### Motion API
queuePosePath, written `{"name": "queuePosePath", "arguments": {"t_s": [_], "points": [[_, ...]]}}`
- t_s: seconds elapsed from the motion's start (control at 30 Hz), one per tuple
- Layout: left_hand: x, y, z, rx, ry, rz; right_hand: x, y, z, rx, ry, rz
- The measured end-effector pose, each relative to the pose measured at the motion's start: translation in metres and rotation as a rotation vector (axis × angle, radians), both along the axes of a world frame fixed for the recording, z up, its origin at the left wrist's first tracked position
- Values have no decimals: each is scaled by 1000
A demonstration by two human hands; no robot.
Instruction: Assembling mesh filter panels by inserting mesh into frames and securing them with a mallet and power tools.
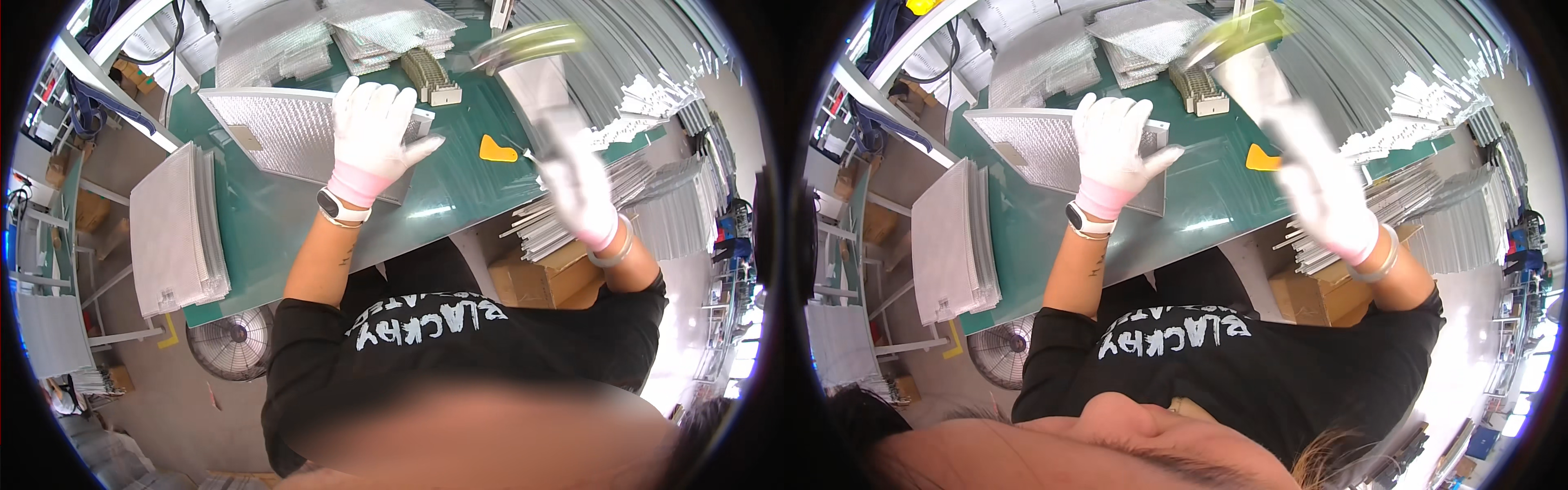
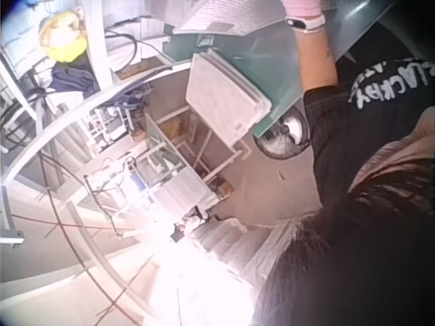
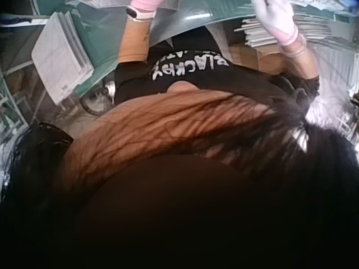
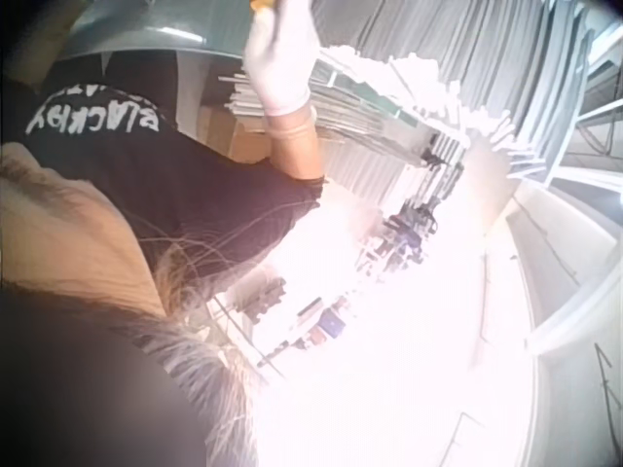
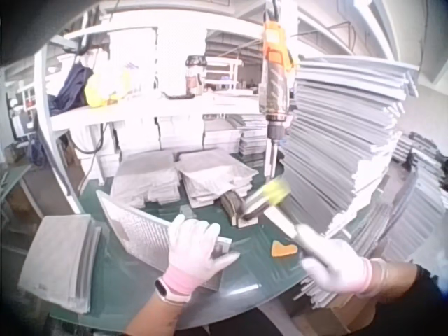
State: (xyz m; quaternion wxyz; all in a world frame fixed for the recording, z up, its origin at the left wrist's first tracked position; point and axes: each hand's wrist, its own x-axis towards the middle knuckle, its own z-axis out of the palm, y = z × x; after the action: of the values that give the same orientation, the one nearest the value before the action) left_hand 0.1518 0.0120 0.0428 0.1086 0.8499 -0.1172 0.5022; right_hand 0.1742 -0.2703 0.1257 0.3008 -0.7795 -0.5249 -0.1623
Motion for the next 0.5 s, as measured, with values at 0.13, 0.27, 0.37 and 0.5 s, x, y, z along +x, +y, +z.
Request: {"name": "queuePosePath", "arguments": {"t_s": [0.13, 0.27, 0.37, 0.5], "points": [[-6, 9, 0, 30, 94, -13, 6, 1, 26, -164, 22, -74], [-4, 18, 5, 94, 109, -70, 5, 3, 11, 538, 233, 74], [-5, 29, 10, 84, 140, -155, 4, 0, -7, 89, -119, -40], [-11, 33, 14, 52, 77, -204, 3, 1, -23, -84, 253, -145]]}}
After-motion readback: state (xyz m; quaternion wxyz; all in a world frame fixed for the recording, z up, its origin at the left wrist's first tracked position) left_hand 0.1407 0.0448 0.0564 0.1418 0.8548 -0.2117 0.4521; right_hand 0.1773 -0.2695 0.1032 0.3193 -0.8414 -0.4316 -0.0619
